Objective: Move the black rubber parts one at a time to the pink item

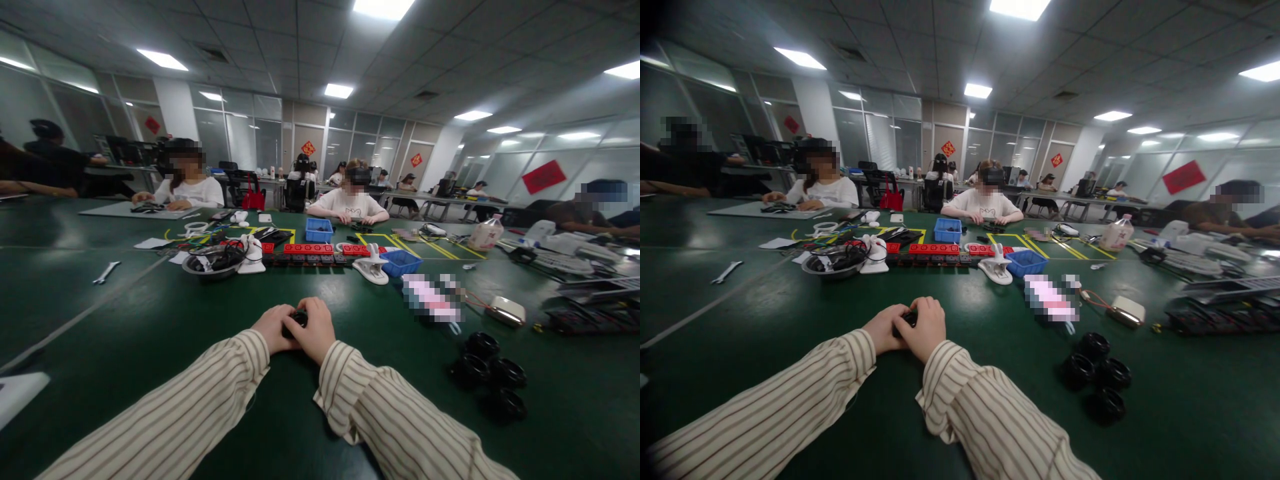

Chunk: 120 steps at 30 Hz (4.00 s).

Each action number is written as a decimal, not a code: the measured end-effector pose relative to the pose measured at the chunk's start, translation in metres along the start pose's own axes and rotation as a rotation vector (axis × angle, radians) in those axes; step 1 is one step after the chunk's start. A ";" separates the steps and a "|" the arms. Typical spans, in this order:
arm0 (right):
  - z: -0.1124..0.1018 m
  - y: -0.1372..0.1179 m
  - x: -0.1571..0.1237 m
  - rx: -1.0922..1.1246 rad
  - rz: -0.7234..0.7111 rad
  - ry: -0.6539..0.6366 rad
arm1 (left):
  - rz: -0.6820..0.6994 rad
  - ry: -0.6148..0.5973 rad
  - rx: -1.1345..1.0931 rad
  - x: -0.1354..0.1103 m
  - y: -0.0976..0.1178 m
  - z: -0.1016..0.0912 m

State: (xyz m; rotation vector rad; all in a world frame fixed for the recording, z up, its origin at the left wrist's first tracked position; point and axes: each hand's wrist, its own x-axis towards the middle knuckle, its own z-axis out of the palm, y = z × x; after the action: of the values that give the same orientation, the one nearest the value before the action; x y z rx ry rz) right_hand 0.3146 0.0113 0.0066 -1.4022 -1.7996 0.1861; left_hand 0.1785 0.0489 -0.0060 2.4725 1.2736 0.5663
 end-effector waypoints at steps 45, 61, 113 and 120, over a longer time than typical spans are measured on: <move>-0.005 -0.003 -0.001 0.190 -0.169 -0.089 | 0.092 -0.018 -0.048 0.003 -0.012 0.003; 0.002 -0.001 0.001 0.031 0.012 -0.034 | 0.017 0.020 0.077 -0.001 0.004 -0.002; 0.000 -0.005 -0.003 -0.105 0.089 0.008 | -0.058 0.097 0.041 -0.006 0.011 0.004; -0.002 -0.002 -0.001 -0.028 -0.005 -0.027 | 0.005 0.068 0.018 -0.003 0.004 0.002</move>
State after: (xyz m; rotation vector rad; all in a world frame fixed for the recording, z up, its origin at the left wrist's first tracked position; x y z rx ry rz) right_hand 0.3148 0.0088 0.0085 -1.4210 -1.8342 0.1791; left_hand 0.1805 0.0439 -0.0063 2.4917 1.3041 0.6485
